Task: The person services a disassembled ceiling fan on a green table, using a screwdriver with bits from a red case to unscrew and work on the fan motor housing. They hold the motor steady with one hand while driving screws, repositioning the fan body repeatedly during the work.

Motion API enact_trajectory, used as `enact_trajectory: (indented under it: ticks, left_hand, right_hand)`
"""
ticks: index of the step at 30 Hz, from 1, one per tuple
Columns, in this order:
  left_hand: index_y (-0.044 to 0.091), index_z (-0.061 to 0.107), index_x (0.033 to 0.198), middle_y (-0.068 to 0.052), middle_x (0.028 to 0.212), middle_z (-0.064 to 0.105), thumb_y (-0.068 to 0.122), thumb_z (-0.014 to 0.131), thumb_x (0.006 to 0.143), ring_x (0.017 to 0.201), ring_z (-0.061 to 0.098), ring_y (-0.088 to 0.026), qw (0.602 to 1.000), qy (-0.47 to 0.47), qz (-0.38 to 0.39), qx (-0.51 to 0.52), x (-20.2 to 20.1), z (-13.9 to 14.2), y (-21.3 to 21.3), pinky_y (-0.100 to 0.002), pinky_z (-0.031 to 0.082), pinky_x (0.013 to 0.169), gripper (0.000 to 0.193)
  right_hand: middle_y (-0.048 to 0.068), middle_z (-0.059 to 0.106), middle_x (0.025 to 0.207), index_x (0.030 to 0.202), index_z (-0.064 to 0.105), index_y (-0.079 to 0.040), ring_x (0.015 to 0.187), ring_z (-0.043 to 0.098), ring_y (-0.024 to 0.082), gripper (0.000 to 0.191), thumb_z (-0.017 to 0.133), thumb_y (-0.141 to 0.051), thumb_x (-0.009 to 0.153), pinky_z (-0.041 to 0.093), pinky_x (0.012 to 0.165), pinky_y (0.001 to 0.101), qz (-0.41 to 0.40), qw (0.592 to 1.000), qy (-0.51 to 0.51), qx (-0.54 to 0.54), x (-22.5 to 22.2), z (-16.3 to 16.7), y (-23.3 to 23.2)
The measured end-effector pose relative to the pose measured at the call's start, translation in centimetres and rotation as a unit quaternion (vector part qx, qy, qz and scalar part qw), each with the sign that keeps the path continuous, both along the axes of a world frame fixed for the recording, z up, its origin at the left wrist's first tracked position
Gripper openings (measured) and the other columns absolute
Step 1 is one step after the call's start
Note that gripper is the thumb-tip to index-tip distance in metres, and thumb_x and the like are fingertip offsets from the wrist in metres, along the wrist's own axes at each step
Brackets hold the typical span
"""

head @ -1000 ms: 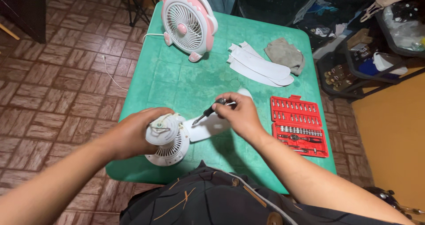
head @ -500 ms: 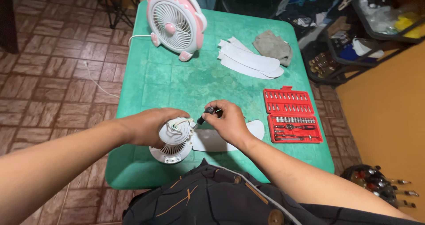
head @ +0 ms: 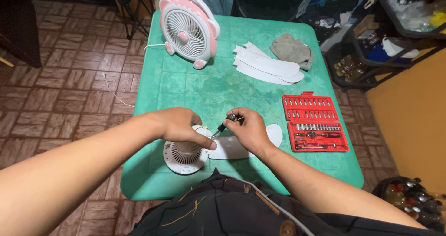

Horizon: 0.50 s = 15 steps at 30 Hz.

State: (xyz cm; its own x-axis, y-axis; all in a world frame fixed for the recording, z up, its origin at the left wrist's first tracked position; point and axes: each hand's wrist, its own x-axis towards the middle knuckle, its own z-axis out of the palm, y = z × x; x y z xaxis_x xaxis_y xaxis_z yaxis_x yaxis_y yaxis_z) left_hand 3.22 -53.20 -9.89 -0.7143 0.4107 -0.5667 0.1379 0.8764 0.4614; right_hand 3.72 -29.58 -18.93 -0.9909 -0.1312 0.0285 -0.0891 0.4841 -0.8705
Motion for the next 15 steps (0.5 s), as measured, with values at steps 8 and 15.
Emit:
enact_trajectory:
  ticks: [8,15]
  left_hand:
    - [0.005,0.073,0.109,-0.015,0.106,0.074,0.034,0.08,0.074,0.094,0.072,-0.03,0.962,0.212,0.128,0.115,0.0,1.6,3.1,-0.04,0.055,0.082,0.046]
    - [0.004,0.073,0.089,-0.018,0.083,0.073,0.01,0.063,0.084,0.078,0.072,-0.031,0.889,0.307,0.219,0.26,6.7,-0.8,8.8,-0.041,0.056,0.071,0.012]
  right_hand:
    - [0.0,0.064,0.073,0.102,0.074,-0.001,0.067,0.058,0.007,0.026,0.078,-0.017,0.083,0.05,0.062,0.0259,0.001,0.999,-0.02,-0.03,0.3,-0.6,3.9]
    - [0.0,0.067,0.078,0.104,0.074,-0.001,0.068,0.058,0.007,0.027,0.078,-0.017,0.083,0.051,0.062,0.0261,0.057,0.997,-0.013,-0.043,-0.9,-0.2,4.9]
